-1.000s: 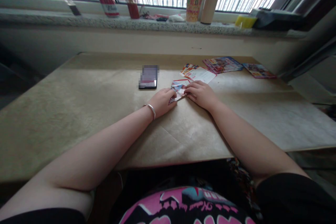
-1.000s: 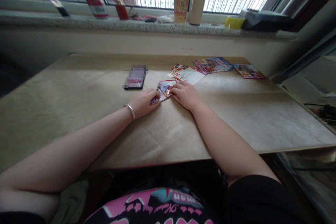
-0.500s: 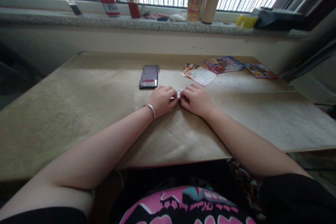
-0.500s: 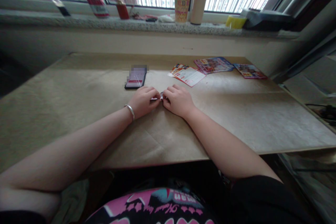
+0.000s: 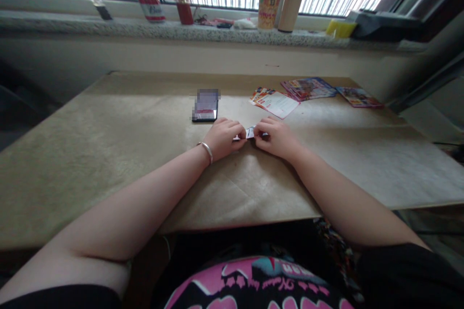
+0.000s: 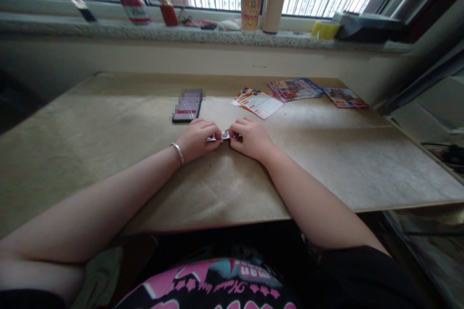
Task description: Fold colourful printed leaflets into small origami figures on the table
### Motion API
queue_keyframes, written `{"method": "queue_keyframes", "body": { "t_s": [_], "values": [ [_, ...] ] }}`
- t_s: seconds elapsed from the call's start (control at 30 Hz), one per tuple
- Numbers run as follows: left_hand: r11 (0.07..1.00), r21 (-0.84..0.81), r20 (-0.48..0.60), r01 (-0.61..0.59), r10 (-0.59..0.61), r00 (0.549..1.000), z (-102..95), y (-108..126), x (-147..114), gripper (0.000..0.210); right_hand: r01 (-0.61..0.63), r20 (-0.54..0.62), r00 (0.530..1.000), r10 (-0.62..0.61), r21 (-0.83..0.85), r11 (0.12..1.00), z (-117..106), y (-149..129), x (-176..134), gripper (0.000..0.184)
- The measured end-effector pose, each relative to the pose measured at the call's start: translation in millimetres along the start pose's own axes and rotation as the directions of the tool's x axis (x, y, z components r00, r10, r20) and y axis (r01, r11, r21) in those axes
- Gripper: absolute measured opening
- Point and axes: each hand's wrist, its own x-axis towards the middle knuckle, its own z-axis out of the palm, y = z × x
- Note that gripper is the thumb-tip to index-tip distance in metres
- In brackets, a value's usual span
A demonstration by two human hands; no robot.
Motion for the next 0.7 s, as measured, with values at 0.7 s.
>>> {"method": "queue_keyframes", "body": {
  "t_s": [0.7],
  "values": [
    [0.995,-0.052,-0.010,0.082,-0.083,0.997,-4.9,-9,-2,0.012,-0.117,-0.048,0.992,0.121,0.069,0.991,-32,28,-8,0.005]
  ]
}}
